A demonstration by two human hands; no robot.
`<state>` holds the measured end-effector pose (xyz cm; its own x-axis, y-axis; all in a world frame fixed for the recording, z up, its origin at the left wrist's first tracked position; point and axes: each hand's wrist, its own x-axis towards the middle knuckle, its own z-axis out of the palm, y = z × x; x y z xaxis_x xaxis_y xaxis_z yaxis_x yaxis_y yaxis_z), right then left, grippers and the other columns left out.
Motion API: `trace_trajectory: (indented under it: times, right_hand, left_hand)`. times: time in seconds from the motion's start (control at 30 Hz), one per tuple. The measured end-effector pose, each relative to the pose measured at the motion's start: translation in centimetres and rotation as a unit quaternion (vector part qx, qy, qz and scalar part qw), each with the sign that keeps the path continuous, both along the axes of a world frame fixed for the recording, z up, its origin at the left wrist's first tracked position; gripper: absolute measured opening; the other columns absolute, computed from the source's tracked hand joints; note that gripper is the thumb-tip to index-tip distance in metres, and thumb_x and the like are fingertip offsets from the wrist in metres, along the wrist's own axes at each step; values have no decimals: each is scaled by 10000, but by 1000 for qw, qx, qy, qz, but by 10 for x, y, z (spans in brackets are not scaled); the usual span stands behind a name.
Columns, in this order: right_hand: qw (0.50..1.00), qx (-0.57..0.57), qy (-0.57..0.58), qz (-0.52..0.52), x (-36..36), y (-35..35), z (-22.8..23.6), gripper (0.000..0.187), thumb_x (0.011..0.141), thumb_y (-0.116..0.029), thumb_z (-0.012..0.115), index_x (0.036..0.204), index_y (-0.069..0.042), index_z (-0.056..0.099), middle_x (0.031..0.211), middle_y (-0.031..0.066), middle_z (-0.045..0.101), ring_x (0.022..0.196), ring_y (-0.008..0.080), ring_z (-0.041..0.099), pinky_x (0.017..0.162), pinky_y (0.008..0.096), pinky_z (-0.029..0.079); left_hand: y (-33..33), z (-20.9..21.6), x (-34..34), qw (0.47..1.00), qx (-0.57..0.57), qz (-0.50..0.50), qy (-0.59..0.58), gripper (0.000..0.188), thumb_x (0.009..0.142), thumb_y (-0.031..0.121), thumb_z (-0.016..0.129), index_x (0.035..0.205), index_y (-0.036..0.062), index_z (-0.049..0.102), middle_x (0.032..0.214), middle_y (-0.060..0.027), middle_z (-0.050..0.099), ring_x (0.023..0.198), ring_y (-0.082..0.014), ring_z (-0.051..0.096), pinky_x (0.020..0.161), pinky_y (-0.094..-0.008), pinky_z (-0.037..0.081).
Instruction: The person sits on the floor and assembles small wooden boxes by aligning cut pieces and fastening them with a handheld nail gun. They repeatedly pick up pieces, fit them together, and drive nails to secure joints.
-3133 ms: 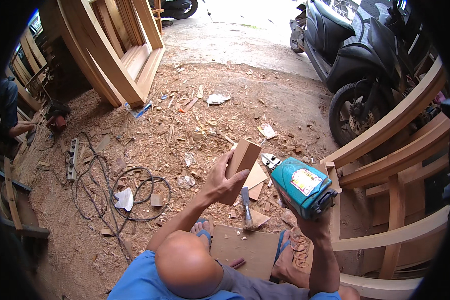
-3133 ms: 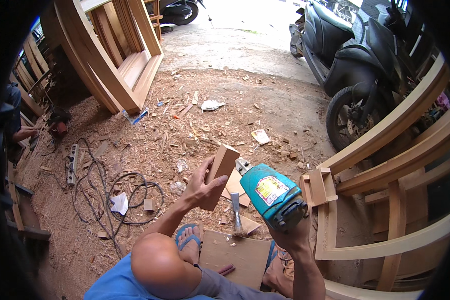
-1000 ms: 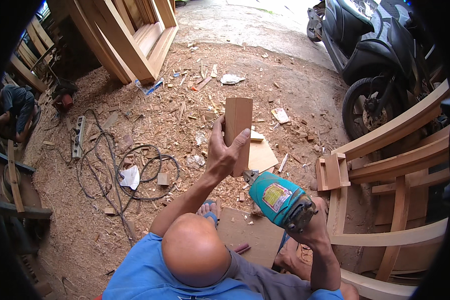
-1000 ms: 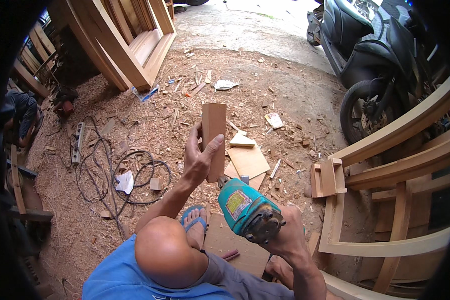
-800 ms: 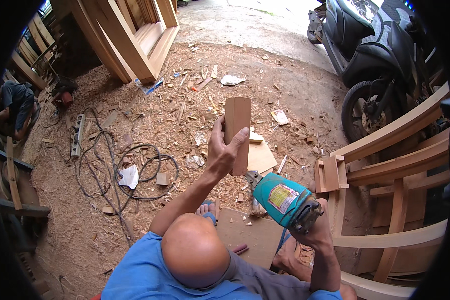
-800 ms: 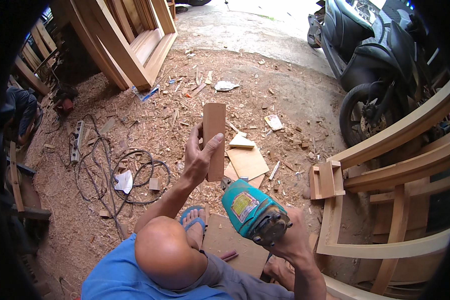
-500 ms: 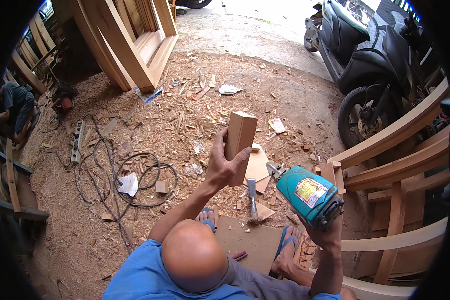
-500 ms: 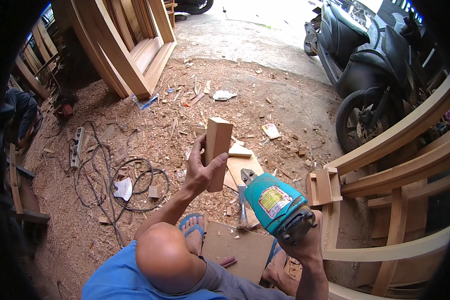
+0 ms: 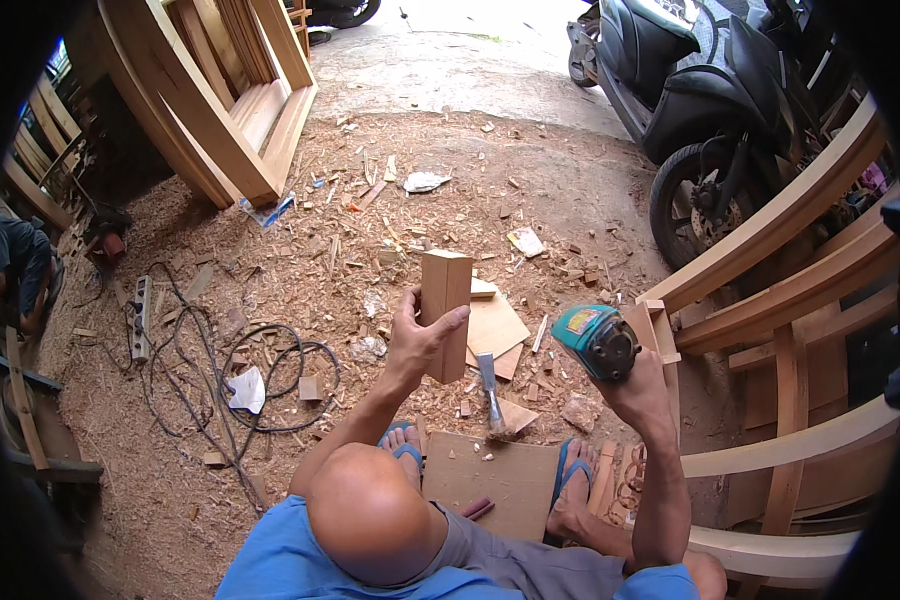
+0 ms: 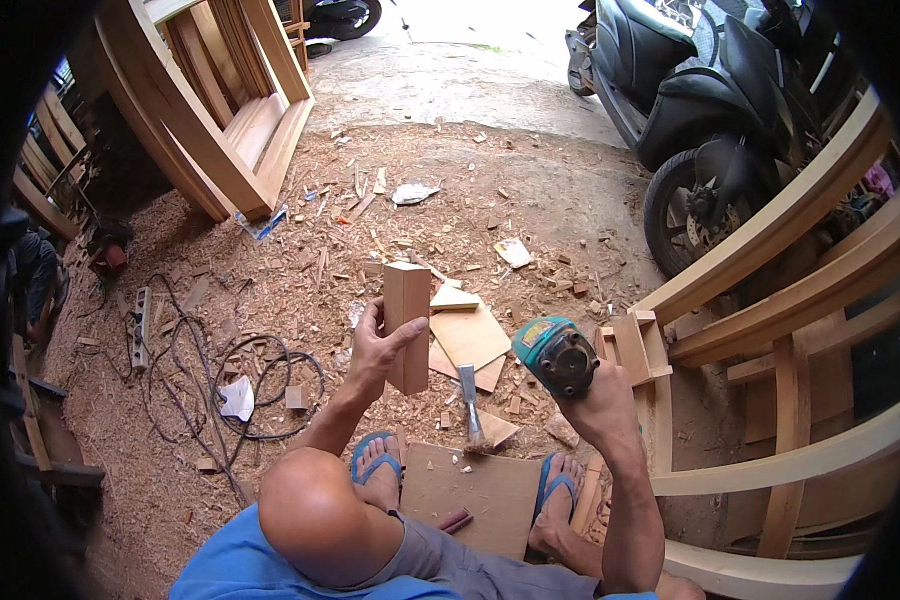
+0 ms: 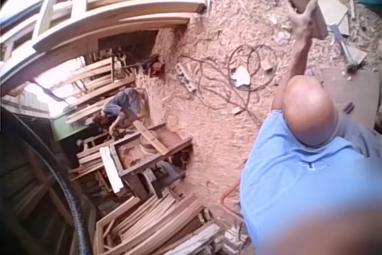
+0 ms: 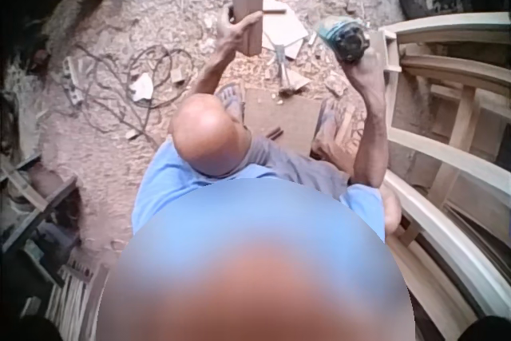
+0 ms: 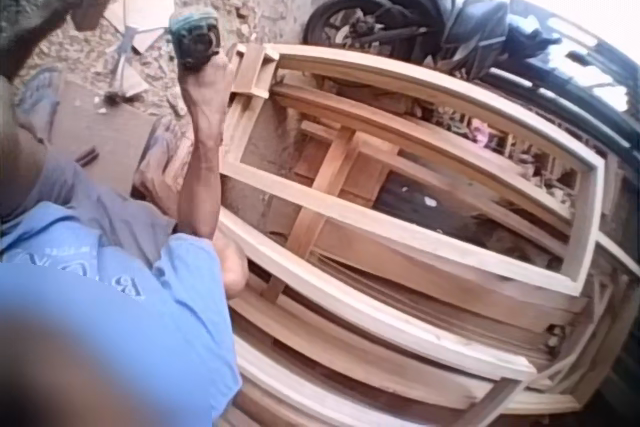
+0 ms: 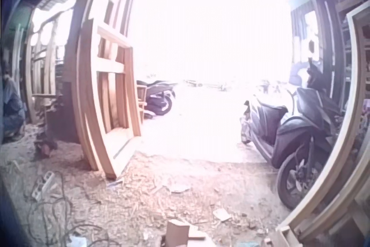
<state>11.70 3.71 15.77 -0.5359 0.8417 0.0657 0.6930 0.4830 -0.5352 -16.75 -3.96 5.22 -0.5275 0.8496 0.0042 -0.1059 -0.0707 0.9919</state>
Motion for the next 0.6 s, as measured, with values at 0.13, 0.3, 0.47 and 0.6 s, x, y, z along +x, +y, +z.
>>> trace_trajectory:
  times: [0.13,0.3,0.47,0.6]
  right_hand:
    - [973,-111,-191,-65,39,42,-88,292,733,-138,648,984,11,655,902,282,662,933,440,638,776,476,514]
    - [885,-167,-376,-218,113,47,-210,480,757,-133,668,1183,58,555,1084,308,641,1050,438,624,882,487,514]
    - [858,-182,-393,-278,147,18,-255,626,758,-141,708,1296,72,467,1198,292,614,1101,422,616,929,481,514]
    - [845,-235,-430,-215,130,30,-230,403,737,-219,734,1052,30,690,1119,249,669,1053,377,651,886,445,542]
  left_hand:
    - [-9,-26,-33,937,63,-19,-343,502,913,367,648,1192,-17,483,1001,-118,566,894,-198,598,744,-347,548]
    - [-20,-58,-61,821,193,-57,-535,523,1011,459,409,1273,16,501,1087,-174,607,995,-297,606,874,-499,505]
    - [-11,-78,-63,796,171,-90,-573,549,1029,417,325,1396,23,432,1301,-214,563,1191,-351,568,986,-603,459]
    - [6,-90,-58,841,112,-99,-520,568,1034,418,262,1354,-15,443,1207,-237,604,1035,-338,648,834,-440,592]
